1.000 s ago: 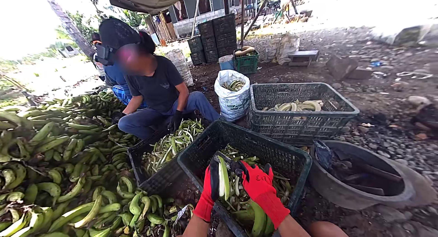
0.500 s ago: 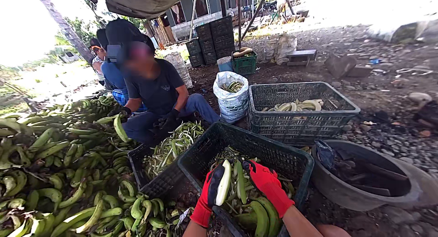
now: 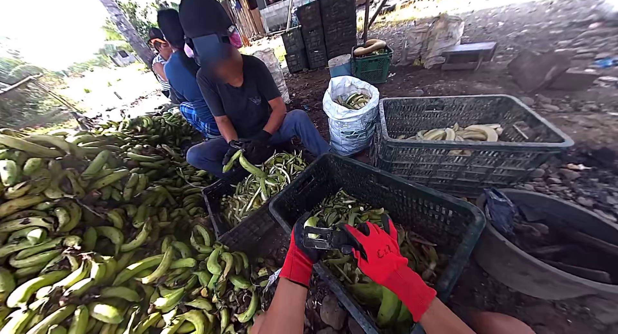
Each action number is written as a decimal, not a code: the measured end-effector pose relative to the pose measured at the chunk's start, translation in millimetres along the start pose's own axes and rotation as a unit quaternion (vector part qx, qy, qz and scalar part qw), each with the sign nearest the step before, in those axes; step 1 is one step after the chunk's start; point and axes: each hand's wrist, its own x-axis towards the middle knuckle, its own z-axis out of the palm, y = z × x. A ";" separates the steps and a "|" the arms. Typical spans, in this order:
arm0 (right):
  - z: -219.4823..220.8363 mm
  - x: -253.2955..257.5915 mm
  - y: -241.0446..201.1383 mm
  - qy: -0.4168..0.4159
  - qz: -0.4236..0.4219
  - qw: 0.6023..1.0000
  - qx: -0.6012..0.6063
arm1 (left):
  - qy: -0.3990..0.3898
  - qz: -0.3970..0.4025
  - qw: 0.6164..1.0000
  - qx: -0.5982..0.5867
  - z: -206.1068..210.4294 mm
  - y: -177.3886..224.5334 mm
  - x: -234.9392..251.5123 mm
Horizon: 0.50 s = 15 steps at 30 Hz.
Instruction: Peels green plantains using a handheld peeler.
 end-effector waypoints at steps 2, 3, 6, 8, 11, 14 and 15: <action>-2.3 -0.8 0.2 -0.004 0.004 1.000 -0.001 | -0.010 0.001 1.000 -0.002 -1.5 0.5 -0.4; -3.8 -0.4 0.8 -0.005 0.011 1.000 -0.005 | 0.000 0.015 1.000 0.011 1.1 1.0 -1.9; -6.9 0.4 -1.1 -0.015 0.036 0.999 -0.002 | 0.038 0.047 0.997 0.044 12.3 4.2 -3.9; -6.7 1.4 -1.7 -0.022 0.051 0.998 -0.003 | 0.044 0.070 0.994 0.076 17.0 5.4 -3.9; -11.6 6.4 -5.7 -0.046 0.090 0.995 0.001 | 0.030 0.113 0.983 0.143 23.8 2.8 -10.3; -16.7 8.6 -6.4 -0.066 0.109 0.992 0.003 | 0.015 0.141 0.970 0.198 23.7 -2.3 -12.4; -16.4 8.6 -6.4 -0.069 0.112 0.991 0.004 | 0.012 0.146 0.967 0.211 22.6 -2.5 -12.2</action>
